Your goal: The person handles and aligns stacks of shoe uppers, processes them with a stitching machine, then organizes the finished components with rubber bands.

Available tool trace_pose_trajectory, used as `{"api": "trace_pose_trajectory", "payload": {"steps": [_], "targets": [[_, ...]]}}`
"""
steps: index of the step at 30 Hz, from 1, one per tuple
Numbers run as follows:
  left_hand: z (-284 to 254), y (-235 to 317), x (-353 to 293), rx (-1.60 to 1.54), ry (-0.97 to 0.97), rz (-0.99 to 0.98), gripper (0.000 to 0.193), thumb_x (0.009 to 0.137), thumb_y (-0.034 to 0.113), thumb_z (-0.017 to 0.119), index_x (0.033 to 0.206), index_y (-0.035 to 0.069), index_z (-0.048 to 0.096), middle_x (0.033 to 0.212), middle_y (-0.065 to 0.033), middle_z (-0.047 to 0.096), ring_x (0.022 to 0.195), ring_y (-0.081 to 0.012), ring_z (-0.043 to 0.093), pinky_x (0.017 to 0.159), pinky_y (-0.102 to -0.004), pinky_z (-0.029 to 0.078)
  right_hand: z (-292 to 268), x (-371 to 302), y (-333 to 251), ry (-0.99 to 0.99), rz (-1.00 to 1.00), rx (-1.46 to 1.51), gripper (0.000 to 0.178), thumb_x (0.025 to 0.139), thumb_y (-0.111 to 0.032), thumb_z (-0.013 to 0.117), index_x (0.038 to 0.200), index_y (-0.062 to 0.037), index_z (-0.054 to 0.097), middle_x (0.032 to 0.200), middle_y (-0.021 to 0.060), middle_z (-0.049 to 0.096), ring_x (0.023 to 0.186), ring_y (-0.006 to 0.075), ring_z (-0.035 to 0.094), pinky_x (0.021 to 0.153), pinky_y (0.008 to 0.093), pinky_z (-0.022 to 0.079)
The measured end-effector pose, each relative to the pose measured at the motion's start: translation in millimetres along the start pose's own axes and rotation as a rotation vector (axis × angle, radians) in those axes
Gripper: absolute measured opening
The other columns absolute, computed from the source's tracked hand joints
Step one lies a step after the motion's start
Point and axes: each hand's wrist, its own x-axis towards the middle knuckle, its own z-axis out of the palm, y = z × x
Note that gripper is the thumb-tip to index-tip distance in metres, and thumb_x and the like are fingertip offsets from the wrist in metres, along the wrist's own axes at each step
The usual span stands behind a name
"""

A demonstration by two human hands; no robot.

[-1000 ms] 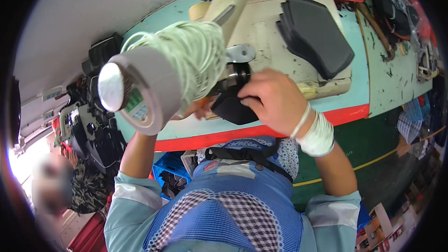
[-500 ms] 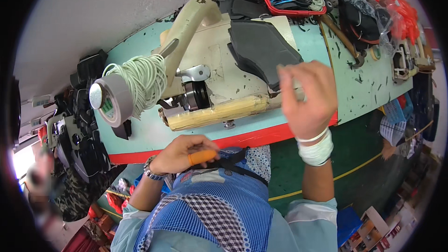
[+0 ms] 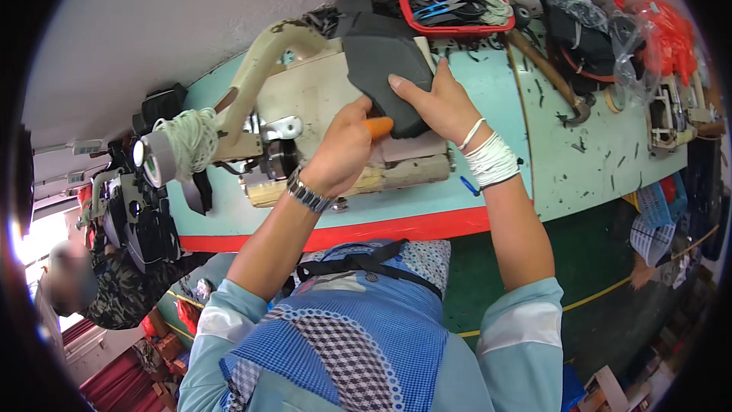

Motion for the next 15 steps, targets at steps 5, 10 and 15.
{"api": "trace_pose_trajectory", "payload": {"steps": [5,10,15], "targets": [[13.8,-5.8,1.6,0.233,-0.013,0.221,0.027,0.091,0.009,0.051,0.112,-0.006,0.057,0.102,-0.0107,0.062,0.094,-0.013,0.056,0.084,-0.0258,0.043,-70.3,-7.3,18.1,-0.137,0.119,0.405,0.049,0.083,-0.03,0.066,0.103,0.0138,0.059,0.088,0.0105,0.065,0.074,0.0125,0.06,0.072,0.0251,0.048],[-36.6,-39.2,-94.1,0.147,-0.049,-0.122,0.023,0.091,0.011,0.056,0.107,-0.005,0.061,0.096,-0.0112,0.065,0.088,-0.0167,0.063,0.075,-0.029,0.053,-80.9,-41.2,116.3,0.198,0.325,0.495,0.045,0.082,-0.025,0.066,0.104,0.0132,0.059,0.09,0.0124,0.065,0.081,0.013,0.059,0.074,0.0256,0.047],[-110.9,-106.9,-174.7,0.1,0.458,-0.25,0.026,0.092,0.016,0.056,0.107,-0.004,0.062,0.096,-0.0087,0.064,0.086,-0.0125,0.061,0.072,-0.0264,0.052,-34.9,-62.3,159.7,0.072,0.275,0.182,0.045,0.081,-0.025,0.069,0.106,0.0117,0.059,0.096,0.0173,0.066,0.085,0.0197,0.061,0.077,0.0307,0.049]]}}
